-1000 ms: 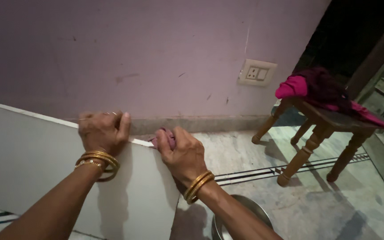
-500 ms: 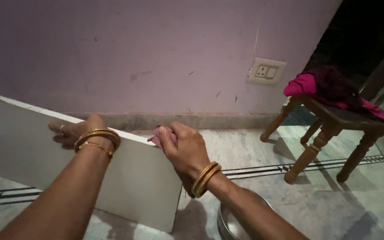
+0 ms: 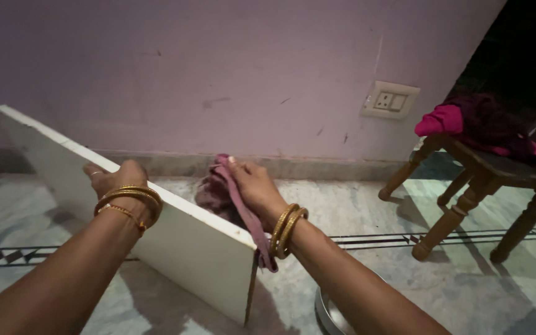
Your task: The person wipes a white rectangular board on the floor using a cloth, repeatedly rubbing the surface and edges. The person dips the cloth into a metal bowl of water and continues wiping the board, including its sides and edges.
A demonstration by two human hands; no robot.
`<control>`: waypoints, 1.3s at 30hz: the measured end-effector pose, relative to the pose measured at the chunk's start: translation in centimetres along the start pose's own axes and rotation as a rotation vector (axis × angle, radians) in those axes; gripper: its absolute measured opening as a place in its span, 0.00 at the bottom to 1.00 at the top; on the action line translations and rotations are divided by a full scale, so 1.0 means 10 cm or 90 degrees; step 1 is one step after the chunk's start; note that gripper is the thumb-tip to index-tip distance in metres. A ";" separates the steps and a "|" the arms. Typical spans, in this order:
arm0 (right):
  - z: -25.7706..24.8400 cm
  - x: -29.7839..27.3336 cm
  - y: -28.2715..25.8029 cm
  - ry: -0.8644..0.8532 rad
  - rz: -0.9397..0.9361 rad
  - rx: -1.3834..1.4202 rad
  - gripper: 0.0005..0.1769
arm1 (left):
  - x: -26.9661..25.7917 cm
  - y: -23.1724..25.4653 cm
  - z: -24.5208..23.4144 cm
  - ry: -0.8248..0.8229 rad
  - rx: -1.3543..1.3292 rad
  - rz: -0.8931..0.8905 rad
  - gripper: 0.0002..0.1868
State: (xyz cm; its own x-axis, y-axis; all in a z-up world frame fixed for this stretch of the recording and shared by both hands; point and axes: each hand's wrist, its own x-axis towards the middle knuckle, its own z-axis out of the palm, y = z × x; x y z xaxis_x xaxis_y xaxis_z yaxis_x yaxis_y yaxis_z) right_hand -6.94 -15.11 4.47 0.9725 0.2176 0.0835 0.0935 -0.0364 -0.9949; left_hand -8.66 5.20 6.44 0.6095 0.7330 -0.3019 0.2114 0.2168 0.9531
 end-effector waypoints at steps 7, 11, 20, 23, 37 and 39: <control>0.50 0.07 0.12 -0.006 -0.049 -0.077 0.24 | 0.37 -0.17 -0.19 -0.108 -0.041 0.067 0.38; 0.69 0.03 0.05 -0.009 -0.059 -0.098 0.25 | 0.67 -0.16 -0.37 -0.217 0.016 0.090 0.28; 0.47 0.07 -0.32 -0.023 0.107 -0.070 0.20 | 1.47 -0.25 -0.54 -0.427 0.178 0.106 0.38; 0.47 0.10 -0.32 0.053 0.065 -0.129 0.19 | 1.69 -0.36 -0.48 -0.468 0.201 0.110 0.37; 0.80 0.36 -0.08 0.054 0.006 -0.122 0.30 | 1.62 -0.11 -0.14 -0.350 0.544 0.073 0.09; 0.84 0.39 -0.01 0.044 -0.004 -0.155 0.30 | 1.70 -0.18 0.01 -0.273 0.610 0.122 0.13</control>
State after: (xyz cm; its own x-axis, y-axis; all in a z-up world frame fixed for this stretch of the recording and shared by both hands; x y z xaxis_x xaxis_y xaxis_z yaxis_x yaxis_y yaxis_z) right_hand -4.98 -6.11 4.47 0.9831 0.1522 0.1021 0.1407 -0.2701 -0.9525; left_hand 1.34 17.22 -0.36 0.8744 0.3732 -0.3100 0.4832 -0.6123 0.6258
